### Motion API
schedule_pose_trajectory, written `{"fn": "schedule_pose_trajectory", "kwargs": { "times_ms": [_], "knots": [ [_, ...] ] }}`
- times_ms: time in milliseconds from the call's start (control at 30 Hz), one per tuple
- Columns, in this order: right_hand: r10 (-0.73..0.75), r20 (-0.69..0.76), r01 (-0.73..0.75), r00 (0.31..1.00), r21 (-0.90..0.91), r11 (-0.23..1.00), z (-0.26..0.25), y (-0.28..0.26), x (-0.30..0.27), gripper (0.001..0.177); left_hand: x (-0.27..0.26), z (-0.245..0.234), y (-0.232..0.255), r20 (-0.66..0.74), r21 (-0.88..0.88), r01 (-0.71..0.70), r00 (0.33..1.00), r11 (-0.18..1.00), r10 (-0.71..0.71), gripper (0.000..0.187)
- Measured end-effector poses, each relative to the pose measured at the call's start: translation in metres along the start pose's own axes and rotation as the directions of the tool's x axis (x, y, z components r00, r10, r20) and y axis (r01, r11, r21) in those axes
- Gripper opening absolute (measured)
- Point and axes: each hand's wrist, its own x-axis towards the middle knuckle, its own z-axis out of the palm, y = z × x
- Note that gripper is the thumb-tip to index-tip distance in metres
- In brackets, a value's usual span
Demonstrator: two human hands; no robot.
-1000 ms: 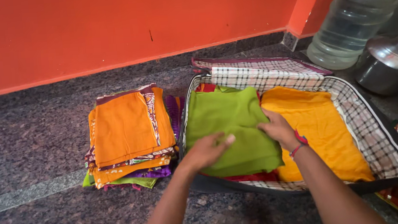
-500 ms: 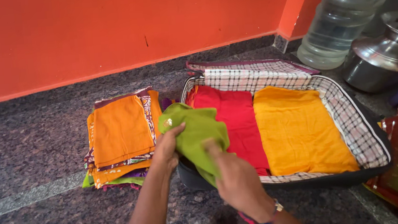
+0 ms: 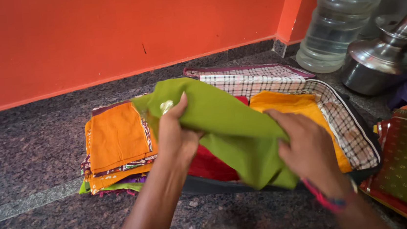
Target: The person organizes and packs several pieces of clothing into a suitcase by hand, unfolding, smoothing, and stacking them in layers.
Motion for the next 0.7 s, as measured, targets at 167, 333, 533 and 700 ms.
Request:
{"fn": "schedule_pose_trajectory", "kwargs": {
  "times_ms": [167, 333, 533, 700],
  "knots": [
    [0.179, 0.152, -0.151, 0.972, -0.177, 0.973, -0.009, 0.044, 0.081, 0.061, 0.077, 0.035, -0.030, -0.017, -0.085, 0.072, 0.997, 0.994, -0.074, 0.038],
    [-0.254, -0.195, 0.217, 0.948, -0.189, 0.958, -0.025, 0.067, 0.096, 0.052, 0.102, 0.059, -0.029, 0.117, -0.061, -0.004, 0.993, 0.998, 0.011, 0.043],
    [-0.328, -0.213, 0.272, 0.920, -0.252, 0.929, 0.054, 0.131, 0.034, 0.042, 0.122, -0.047, -0.085, -0.034, 0.211, 0.139, 0.990, 0.968, -0.134, 0.056],
    [-0.076, 0.140, 0.105, 0.987, -0.213, 0.971, 0.182, 0.173, -0.045, 0.047, 0.148, -0.178, -0.194, -0.338, 0.465, 0.587, 0.810, 0.663, -0.480, 0.064]
  ]
}}
